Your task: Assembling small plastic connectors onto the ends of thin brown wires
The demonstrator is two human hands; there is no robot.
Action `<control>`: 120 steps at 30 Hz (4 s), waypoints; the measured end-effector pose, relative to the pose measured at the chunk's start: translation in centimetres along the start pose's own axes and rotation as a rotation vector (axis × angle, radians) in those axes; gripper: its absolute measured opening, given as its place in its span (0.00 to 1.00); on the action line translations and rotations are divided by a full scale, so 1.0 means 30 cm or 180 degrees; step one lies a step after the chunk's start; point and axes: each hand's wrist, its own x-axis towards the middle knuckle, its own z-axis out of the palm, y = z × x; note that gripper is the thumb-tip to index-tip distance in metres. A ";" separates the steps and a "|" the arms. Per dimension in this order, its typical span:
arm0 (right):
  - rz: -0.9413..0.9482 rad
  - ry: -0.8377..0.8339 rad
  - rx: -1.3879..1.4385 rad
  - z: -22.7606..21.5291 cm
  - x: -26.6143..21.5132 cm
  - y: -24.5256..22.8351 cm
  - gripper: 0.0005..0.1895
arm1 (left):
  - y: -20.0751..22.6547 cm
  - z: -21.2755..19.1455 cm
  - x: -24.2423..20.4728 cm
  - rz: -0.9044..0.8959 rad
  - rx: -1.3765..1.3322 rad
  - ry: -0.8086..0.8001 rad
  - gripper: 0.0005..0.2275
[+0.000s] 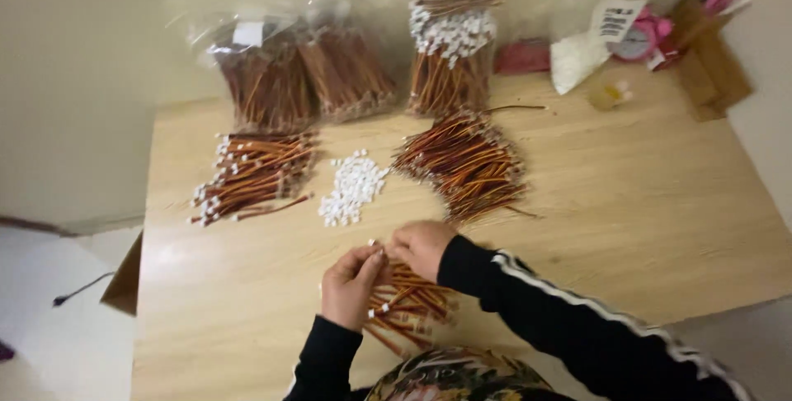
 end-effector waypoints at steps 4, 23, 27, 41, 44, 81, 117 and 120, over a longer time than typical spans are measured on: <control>0.2114 -0.0593 0.1813 -0.263 -0.049 -0.085 0.19 | -0.024 -0.020 -0.007 -0.1059 -0.0311 0.0076 0.10; 0.2114 0.0138 -0.0646 -0.195 0.015 0.701 0.14 | -0.245 -0.122 0.035 -0.0311 0.2299 0.0346 0.15; 0.1512 0.1295 0.0401 -0.349 -0.045 0.535 0.08 | -0.133 -0.121 0.024 0.0189 0.2095 0.0318 0.15; -0.0479 0.2854 -0.0531 -0.403 -0.110 0.016 0.05 | 0.464 0.090 -0.106 0.3572 0.1742 0.0095 0.19; 0.0867 0.2038 -0.0476 -0.351 -0.041 0.220 0.12 | 0.436 0.093 -0.115 0.3422 0.1906 -0.0040 0.18; -0.0086 0.2158 0.1982 -0.453 -0.277 -0.006 0.09 | 0.318 -0.005 -0.151 0.1104 0.0007 -0.0739 0.05; -0.0259 0.0350 0.0907 -0.226 -0.064 -0.116 0.06 | 0.181 -0.028 -0.088 0.0630 -0.0399 -0.0234 0.07; -0.0199 0.0195 0.0907 -0.223 -0.079 -0.114 0.06 | 0.161 -0.029 -0.093 0.0647 -0.0312 -0.0168 0.06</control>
